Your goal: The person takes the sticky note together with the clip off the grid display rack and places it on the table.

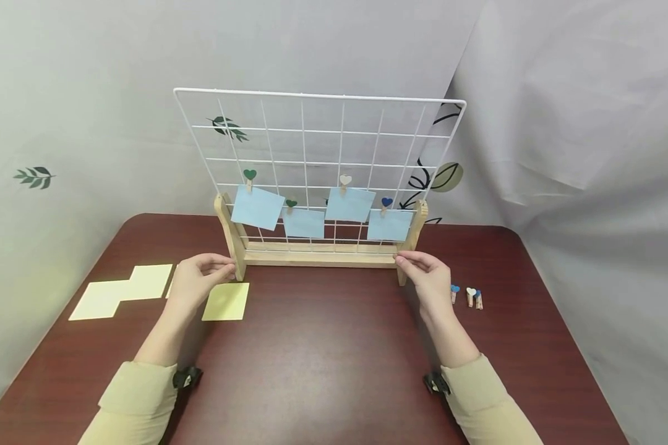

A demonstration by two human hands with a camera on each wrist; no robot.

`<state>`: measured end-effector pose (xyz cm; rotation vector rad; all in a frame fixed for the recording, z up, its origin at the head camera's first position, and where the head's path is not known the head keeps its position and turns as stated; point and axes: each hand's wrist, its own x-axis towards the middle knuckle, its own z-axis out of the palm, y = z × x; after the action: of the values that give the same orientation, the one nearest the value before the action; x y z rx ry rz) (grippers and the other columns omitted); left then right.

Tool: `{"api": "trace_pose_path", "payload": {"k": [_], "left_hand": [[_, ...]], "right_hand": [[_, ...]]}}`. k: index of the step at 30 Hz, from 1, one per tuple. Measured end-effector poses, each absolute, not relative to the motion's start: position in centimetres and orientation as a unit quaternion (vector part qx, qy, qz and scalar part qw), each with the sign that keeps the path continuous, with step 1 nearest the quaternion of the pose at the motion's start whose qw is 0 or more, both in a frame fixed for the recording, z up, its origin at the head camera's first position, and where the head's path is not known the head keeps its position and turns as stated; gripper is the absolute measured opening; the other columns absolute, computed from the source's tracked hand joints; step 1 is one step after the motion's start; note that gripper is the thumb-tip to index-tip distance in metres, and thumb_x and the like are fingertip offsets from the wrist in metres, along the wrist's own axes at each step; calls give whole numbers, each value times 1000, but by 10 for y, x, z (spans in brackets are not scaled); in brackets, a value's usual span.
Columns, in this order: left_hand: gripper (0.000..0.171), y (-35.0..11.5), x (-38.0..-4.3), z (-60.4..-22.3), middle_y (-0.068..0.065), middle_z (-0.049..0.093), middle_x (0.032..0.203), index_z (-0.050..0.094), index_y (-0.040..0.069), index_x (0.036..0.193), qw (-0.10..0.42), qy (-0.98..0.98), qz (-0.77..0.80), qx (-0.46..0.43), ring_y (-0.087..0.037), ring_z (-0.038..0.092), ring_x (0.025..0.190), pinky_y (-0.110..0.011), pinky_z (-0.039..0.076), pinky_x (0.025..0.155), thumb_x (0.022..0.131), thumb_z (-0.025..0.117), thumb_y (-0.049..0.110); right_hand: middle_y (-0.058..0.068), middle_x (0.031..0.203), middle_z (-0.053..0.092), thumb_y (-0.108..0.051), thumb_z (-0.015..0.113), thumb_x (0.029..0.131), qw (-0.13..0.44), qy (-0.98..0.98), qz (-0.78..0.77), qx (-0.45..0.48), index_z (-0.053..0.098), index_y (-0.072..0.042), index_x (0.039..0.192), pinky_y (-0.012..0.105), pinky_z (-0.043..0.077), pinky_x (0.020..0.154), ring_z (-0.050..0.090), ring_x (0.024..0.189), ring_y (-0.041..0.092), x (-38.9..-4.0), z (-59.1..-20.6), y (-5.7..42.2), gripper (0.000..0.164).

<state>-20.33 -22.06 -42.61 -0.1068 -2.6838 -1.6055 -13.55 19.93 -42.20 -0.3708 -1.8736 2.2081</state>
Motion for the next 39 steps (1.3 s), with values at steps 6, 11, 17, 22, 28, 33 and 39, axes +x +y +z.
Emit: {"api": "trace_pose_path", "payload": {"k": [6, 11, 17, 22, 28, 33, 39], "left_hand": [[18, -214, -203, -426, -19, 82, 95, 78, -4, 109, 12, -857, -513, -37, 9, 67, 69, -11, 53, 66, 97, 77, 8], [15, -211, -205, -427, -20, 81, 93, 79, -3, 107, 21, -850, -525, -43, -3, 74, 70, -11, 55, 67, 97, 77, 7], [14, -207, -205, -425, -26, 79, 93, 78, -6, 106, 28, -832, -551, -50, -18, 79, 73, -14, 60, 67, 97, 76, 5], [14, -204, -207, -416, -18, 80, 88, 78, -5, 105, 44, -827, -558, -49, -10, 76, 70, -13, 58, 64, 97, 76, 5], [16, -201, -209, -397, -7, 80, 84, 78, -6, 106, 58, -820, -568, -51, 4, 70, 67, -11, 55, 65, 97, 77, 7], [15, -199, -212, -380, -18, 80, 90, 78, -6, 105, 82, -821, -562, -59, 10, 67, 65, -9, 53, 65, 97, 77, 7], [12, -199, -218, -368, -22, 79, 92, 79, -4, 103, 122, -828, -542, -73, 11, 65, 64, -10, 50, 60, 98, 76, 6]], "right_hand": [[-15, 85, 82, 3, 71, 99, 104, -654, 739, -123, 83, -25, 89, 16, 62, 84, 77, 84, -2, -143, -418, 184, 31], [-14, 85, 82, 6, 70, 99, 106, -650, 744, -110, 83, -24, 89, 15, 62, 82, 77, 83, -2, -150, -416, 171, 34], [-12, 87, 82, 9, 69, 98, 104, -639, 757, -85, 82, -24, 88, 18, 63, 83, 77, 85, 1, -157, -411, 157, 37], [-13, 87, 82, 8, 69, 98, 102, -647, 753, -69, 82, -24, 91, 19, 63, 85, 78, 89, 2, -162, -406, 145, 35], [-13, 86, 81, 10, 70, 96, 101, -642, 758, -48, 81, -19, 92, 19, 63, 84, 77, 87, 2, -167, -395, 127, 32], [-13, 87, 81, 10, 70, 96, 94, -641, 761, -25, 80, -22, 90, 19, 63, 84, 77, 88, 1, -170, -385, 114, 35], [-14, 88, 81, 7, 73, 94, 89, -657, 749, -8, 81, -7, 102, 20, 63, 86, 77, 88, 1, -176, -376, 99, 18]]}}
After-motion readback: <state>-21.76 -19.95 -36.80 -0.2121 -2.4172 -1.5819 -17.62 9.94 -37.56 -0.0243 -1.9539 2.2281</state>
